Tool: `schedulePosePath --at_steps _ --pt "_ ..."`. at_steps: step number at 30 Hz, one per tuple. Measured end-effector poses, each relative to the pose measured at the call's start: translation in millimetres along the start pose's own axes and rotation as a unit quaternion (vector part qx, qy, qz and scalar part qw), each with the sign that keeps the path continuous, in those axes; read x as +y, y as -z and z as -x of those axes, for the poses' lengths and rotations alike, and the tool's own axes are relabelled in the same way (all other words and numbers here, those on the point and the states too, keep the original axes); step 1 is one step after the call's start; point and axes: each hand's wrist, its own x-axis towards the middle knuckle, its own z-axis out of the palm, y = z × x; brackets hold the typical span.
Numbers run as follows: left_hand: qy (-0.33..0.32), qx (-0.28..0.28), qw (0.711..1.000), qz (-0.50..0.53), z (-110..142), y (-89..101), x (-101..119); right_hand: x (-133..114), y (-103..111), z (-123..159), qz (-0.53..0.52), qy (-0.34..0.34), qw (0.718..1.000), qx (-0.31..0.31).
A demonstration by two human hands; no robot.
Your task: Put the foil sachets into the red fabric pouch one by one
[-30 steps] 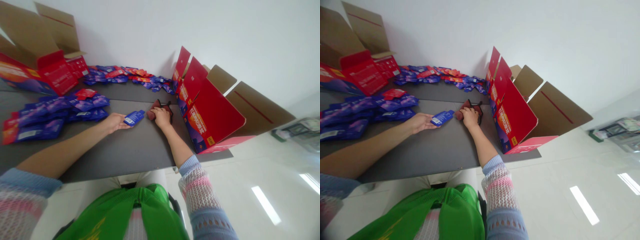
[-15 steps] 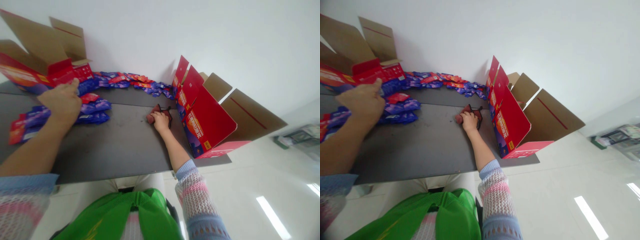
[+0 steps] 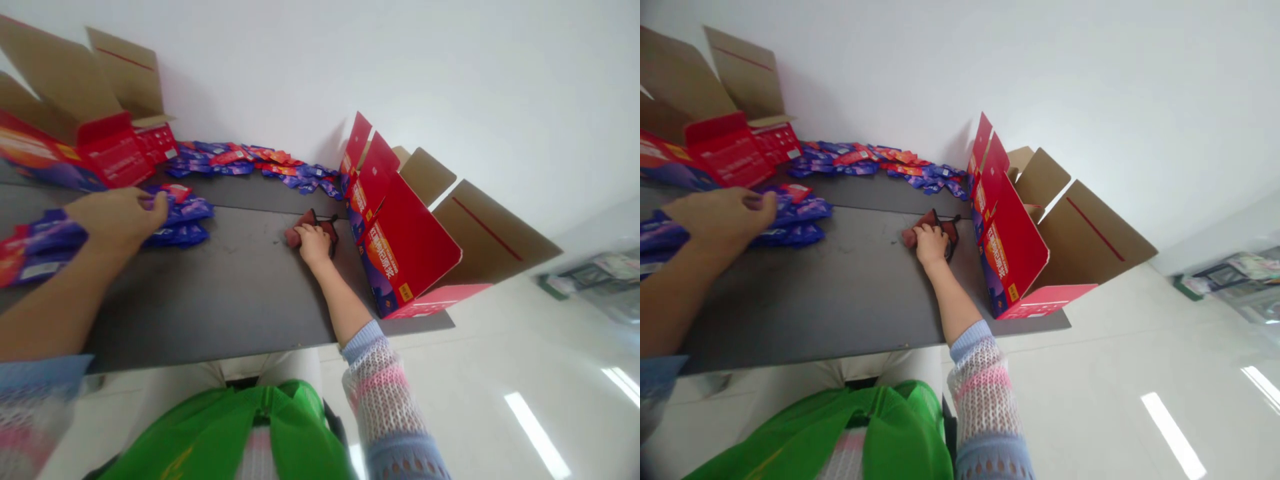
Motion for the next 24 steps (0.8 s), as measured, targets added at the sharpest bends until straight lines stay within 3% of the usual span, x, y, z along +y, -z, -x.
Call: schedulePosePath --at_steps 4,9,14,18,24 --pt "0.015 0.094 0.994 -0.06 6 0.5 12 0 2 -1 0.002 0.0 1.0 -0.007" --pt "0.026 0.127 0.99 -0.057 9 19.1 26 -2 4 -1 0.002 -0.004 1.0 -0.015" --pt "0.04 0.14 0.989 -0.026 -8 28.4 42 -1 3 0 -0.004 -0.005 1.0 -0.006" --pt "0.012 0.145 0.989 0.005 -28 18.1 57 0 1 -1 -0.002 -0.004 1.0 -0.006" --pt "-0.007 0.099 0.994 0.04 -64 -19.1 92 -1 1 -2 0.013 -0.009 1.0 -0.009"
